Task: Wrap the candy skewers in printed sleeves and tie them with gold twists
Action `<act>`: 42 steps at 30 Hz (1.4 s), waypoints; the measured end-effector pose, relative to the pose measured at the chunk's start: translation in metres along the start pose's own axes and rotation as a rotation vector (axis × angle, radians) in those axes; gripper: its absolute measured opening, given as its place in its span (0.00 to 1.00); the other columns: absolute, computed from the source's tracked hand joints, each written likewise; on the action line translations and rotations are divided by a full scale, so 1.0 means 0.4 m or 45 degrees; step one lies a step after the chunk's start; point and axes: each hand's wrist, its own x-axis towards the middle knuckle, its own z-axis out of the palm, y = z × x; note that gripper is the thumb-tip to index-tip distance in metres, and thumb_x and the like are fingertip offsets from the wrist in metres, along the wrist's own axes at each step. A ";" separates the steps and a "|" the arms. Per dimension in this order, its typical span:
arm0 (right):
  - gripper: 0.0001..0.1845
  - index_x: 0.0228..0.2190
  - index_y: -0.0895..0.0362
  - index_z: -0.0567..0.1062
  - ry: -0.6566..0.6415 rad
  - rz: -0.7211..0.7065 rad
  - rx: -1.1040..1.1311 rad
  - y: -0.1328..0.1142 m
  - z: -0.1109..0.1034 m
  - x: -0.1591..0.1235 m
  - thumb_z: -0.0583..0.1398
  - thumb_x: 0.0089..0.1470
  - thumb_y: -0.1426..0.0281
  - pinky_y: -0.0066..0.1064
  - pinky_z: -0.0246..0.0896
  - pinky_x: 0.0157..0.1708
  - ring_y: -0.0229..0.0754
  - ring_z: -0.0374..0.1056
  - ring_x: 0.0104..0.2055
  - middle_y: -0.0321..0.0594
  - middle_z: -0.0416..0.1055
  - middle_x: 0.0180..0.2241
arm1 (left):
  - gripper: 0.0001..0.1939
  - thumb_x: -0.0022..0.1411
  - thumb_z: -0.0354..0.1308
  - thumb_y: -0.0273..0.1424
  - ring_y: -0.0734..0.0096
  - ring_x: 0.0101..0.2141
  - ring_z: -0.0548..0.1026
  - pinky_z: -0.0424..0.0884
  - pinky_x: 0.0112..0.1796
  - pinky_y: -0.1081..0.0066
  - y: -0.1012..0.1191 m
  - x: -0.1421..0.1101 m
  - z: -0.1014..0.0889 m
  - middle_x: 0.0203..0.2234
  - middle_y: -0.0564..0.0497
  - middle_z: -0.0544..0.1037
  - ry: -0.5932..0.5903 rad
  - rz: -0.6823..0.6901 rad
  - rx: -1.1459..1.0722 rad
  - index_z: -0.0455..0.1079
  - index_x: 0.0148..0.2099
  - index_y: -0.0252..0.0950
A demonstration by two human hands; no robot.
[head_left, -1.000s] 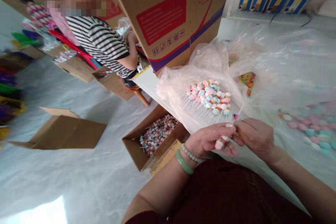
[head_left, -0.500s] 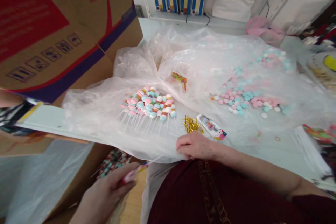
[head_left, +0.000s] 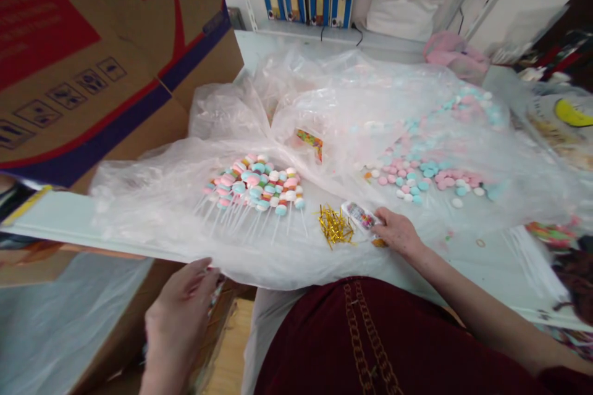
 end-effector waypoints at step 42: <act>0.18 0.42 0.58 0.70 0.092 -0.582 -0.243 -0.434 0.079 0.007 0.46 0.64 0.62 0.36 0.62 0.34 0.50 0.73 0.38 0.50 0.75 0.38 | 0.17 0.44 0.68 0.37 0.77 0.22 0.68 0.64 0.23 0.76 0.207 -0.020 0.225 0.22 0.55 0.74 -0.231 -0.579 -1.577 0.71 0.34 0.33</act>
